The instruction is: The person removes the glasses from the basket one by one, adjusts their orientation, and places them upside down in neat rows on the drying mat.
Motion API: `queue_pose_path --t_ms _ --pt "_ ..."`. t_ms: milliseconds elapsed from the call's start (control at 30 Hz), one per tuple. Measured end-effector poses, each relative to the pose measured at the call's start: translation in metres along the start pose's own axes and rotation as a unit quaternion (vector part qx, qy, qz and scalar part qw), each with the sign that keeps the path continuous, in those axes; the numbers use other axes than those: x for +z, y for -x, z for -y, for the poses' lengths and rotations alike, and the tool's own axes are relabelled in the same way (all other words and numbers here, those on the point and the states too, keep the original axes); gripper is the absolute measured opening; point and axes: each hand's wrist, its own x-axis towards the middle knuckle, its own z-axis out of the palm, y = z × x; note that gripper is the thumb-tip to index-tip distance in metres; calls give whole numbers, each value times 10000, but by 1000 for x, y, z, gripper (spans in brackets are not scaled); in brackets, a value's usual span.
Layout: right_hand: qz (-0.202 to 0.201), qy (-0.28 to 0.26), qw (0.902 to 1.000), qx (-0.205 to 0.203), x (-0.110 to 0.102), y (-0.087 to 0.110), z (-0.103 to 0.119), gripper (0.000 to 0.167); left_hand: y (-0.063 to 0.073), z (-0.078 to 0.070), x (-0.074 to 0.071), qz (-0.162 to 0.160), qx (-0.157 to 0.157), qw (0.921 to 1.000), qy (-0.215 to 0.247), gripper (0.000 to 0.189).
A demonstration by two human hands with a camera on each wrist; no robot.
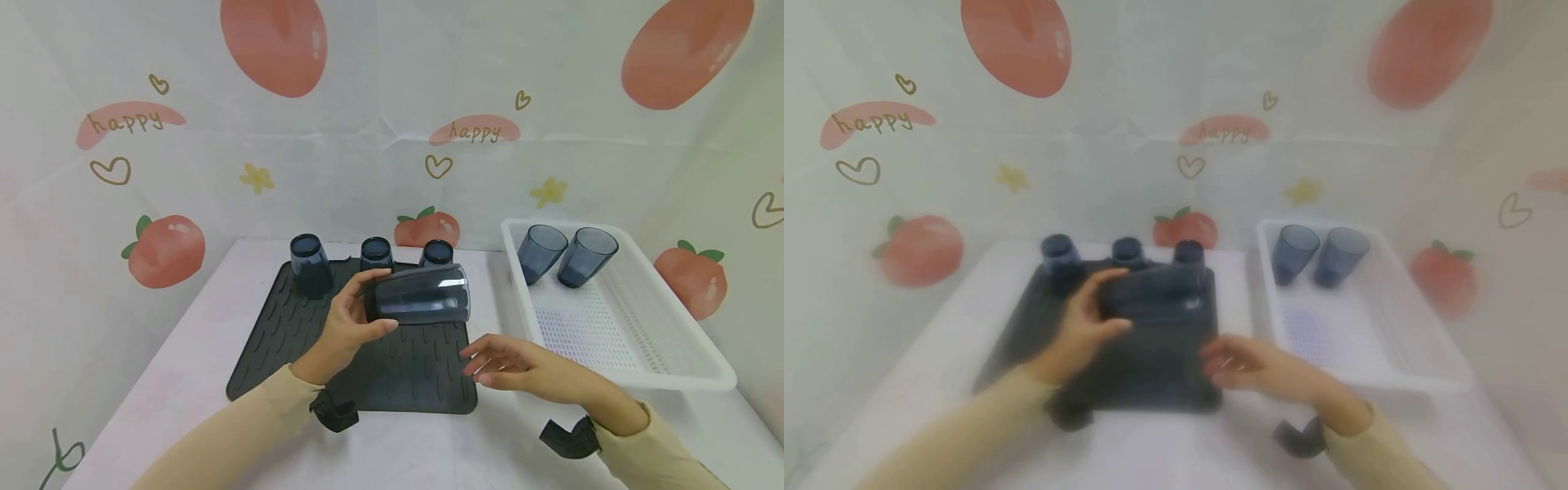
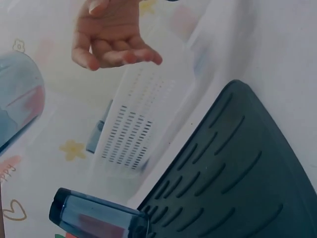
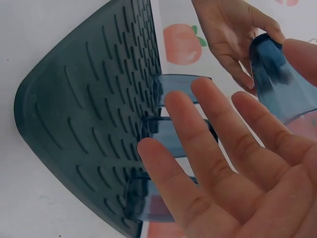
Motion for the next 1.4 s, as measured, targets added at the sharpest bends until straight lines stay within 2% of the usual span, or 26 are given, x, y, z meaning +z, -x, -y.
queue_pose_path --t_ms 367,567,800,967,1200,1400 --pt "16 -60 10000 15 0 0 0 33 8 -7 -9 -222 -120 9990 -380 67" --pt "59 -149 9999 -29 0 1 -2 33 11 -7 -16 -324 15 9985 -441 66" --pt "48 -146 9999 -73 1 1 -4 32 15 -7 -21 -280 131 9975 -638 63" --pt "30 -144 9999 -58 2 2 -3 32 15 -7 -25 -300 178 9974 -636 65" --pt "83 -103 9998 168 4 1 -3 35 16 -6 -29 -370 228 9974 -569 69" --pt "60 31 9998 185 4 1 -1 34 17 -6 -35 -527 372 9967 -498 70"
